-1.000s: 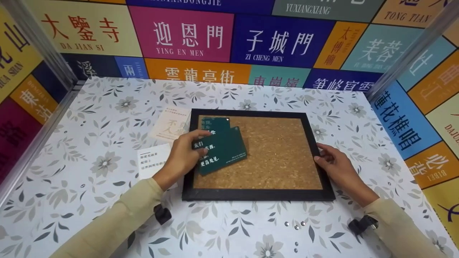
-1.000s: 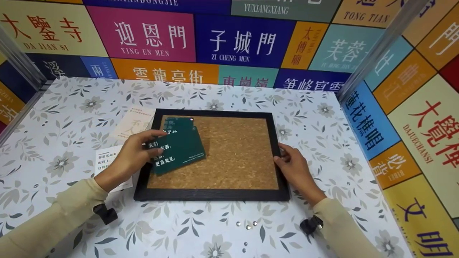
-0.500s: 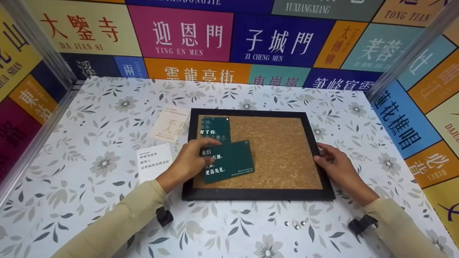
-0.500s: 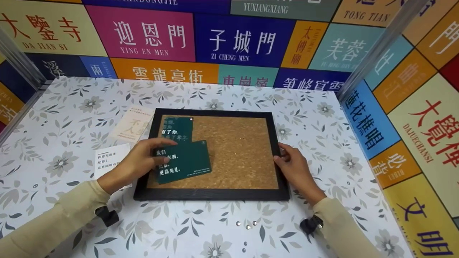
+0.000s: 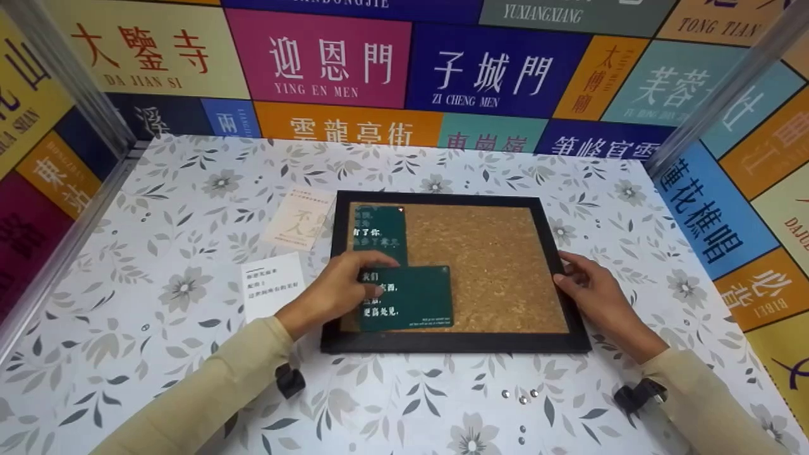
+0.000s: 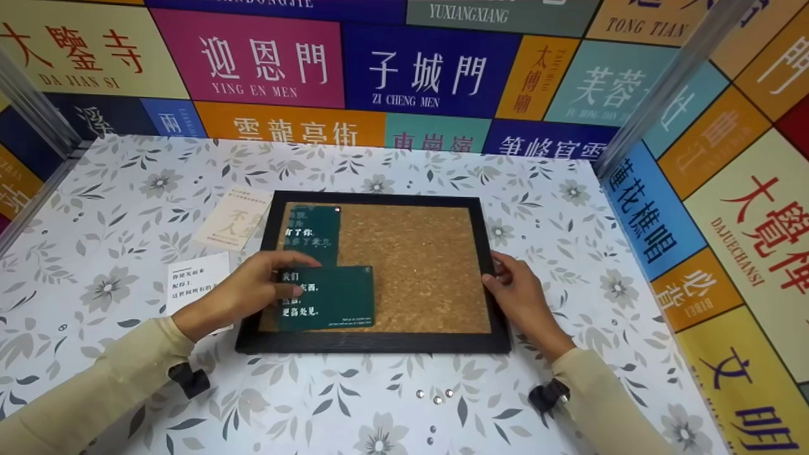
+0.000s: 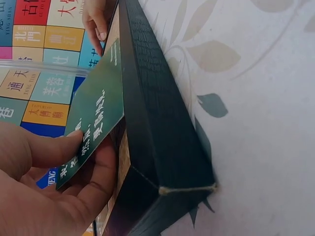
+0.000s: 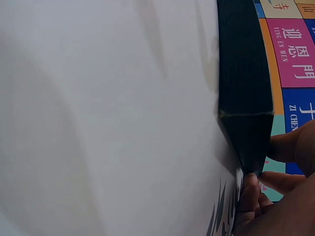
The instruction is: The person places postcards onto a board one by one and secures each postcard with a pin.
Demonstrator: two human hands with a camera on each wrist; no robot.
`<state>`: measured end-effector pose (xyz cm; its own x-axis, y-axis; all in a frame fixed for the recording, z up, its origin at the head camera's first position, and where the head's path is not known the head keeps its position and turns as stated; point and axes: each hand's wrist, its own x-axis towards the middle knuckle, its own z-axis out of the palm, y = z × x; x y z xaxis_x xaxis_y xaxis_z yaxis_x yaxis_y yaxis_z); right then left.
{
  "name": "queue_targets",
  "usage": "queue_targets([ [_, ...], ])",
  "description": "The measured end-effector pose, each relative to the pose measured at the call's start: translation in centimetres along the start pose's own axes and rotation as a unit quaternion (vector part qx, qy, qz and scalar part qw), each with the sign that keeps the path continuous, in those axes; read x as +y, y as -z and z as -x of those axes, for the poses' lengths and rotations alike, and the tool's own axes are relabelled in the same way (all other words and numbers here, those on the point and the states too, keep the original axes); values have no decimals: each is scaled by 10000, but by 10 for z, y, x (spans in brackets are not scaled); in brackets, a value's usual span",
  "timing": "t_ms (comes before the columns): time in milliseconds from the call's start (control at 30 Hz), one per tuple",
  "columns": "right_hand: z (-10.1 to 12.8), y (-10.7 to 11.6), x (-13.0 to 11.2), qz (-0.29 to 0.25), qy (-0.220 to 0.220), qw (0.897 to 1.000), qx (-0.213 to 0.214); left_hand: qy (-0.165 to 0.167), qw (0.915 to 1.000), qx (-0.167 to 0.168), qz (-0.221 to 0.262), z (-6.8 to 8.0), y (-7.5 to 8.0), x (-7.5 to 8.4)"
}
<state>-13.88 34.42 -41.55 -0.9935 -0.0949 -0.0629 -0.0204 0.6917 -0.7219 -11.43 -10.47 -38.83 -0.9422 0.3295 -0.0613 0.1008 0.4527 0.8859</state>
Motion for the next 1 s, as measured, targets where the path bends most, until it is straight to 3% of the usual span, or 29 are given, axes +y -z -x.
queue_targets([
  [100, 0, 0, 0, -6, -18, 10000, -26, -73, 9995, -71, -282, 0, -1, 1],
  [200, 0, 0, 1, 1, -9, 10000, -34, -421, 9948, -42, -932, 1, -3, 1],
  [300, 0, 1, 1, -33, 5, 10000, -33, -891, 9794, 120, -1806, 2, -6, 0],
  [400, 0, 1, 2, -28, 49, 10000, -12, -1071, 9645, 302, -2395, 5, -10, -3],
  [633, 2, 3, 0, 41, -67, 9999, -83, -1218, 9541, 441, -2700, 8, -13, -8],
  [1000, 1, 1, 1, 61, -7, 10000, -4, -1317, 9504, 436, -2784, 10, -13, -8],
])
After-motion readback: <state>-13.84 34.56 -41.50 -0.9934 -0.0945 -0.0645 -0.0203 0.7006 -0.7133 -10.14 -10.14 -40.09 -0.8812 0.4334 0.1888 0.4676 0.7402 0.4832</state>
